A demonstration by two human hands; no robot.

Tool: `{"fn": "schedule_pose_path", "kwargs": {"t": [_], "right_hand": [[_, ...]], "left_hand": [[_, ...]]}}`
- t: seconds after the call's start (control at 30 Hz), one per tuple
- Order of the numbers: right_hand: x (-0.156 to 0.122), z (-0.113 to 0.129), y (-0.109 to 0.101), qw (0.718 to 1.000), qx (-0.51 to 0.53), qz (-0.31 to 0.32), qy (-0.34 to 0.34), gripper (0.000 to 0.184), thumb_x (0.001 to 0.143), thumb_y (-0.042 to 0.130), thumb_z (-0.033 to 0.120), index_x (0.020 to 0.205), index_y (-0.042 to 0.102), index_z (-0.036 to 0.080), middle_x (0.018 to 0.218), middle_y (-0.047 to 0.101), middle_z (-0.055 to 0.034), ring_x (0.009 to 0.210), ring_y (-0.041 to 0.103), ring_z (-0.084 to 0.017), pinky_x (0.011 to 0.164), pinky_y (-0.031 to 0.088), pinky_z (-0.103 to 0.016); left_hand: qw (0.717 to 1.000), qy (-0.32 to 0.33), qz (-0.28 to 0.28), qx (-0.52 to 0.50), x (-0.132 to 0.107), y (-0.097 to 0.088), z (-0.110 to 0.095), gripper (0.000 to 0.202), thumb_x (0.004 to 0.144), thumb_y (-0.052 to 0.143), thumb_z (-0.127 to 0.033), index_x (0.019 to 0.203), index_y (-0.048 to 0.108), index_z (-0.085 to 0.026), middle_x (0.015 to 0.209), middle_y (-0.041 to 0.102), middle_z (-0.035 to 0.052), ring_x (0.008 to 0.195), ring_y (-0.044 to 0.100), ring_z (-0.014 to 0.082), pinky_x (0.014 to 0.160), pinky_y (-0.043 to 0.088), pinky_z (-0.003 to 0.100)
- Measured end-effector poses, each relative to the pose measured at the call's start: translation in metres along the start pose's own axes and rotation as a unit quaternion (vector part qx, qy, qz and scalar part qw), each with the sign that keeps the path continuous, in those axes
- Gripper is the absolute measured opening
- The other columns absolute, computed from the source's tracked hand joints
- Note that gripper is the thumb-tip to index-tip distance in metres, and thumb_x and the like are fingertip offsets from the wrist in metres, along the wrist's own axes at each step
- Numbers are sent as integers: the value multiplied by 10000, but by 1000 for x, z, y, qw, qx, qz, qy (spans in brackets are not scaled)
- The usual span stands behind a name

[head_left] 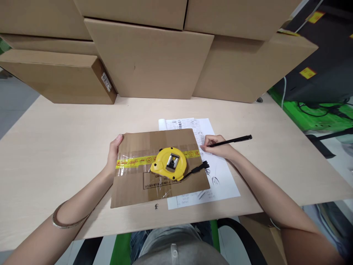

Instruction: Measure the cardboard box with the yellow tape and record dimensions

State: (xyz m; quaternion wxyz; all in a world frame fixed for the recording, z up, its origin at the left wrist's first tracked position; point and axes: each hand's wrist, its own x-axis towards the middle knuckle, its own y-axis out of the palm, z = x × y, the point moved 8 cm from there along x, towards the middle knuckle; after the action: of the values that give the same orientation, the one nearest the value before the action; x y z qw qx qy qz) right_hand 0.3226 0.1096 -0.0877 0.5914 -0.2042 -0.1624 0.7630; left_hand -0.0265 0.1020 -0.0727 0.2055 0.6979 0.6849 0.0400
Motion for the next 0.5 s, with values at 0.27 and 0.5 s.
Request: {"fn": "schedule_pose_path", "kwargs": {"t": [0.27, 0.5], "right_hand": [[0, -1, 0, 1000, 0, -1, -1, 314, 743, 714, 382, 605, 490, 210, 522, 446, 49, 498, 347, -84, 495, 227, -253], [0, -1, 0, 1000, 0, 5, 0, 302, 745, 710, 378, 599, 506, 210, 509, 458, 45, 481, 360, -85, 488, 234, -255]], "left_hand": [[997, -15, -71, -19, 0, -11, 2, 389, 718, 704, -564, 709, 567, -200, 611, 585, -22, 576, 587, 167, 555, 485, 299], [997, -9, -77, -15, 1, -12, 2, 399, 718, 707, -567, 698, 564, -195, 635, 578, -24, 577, 567, 151, 545, 449, 273]]}}
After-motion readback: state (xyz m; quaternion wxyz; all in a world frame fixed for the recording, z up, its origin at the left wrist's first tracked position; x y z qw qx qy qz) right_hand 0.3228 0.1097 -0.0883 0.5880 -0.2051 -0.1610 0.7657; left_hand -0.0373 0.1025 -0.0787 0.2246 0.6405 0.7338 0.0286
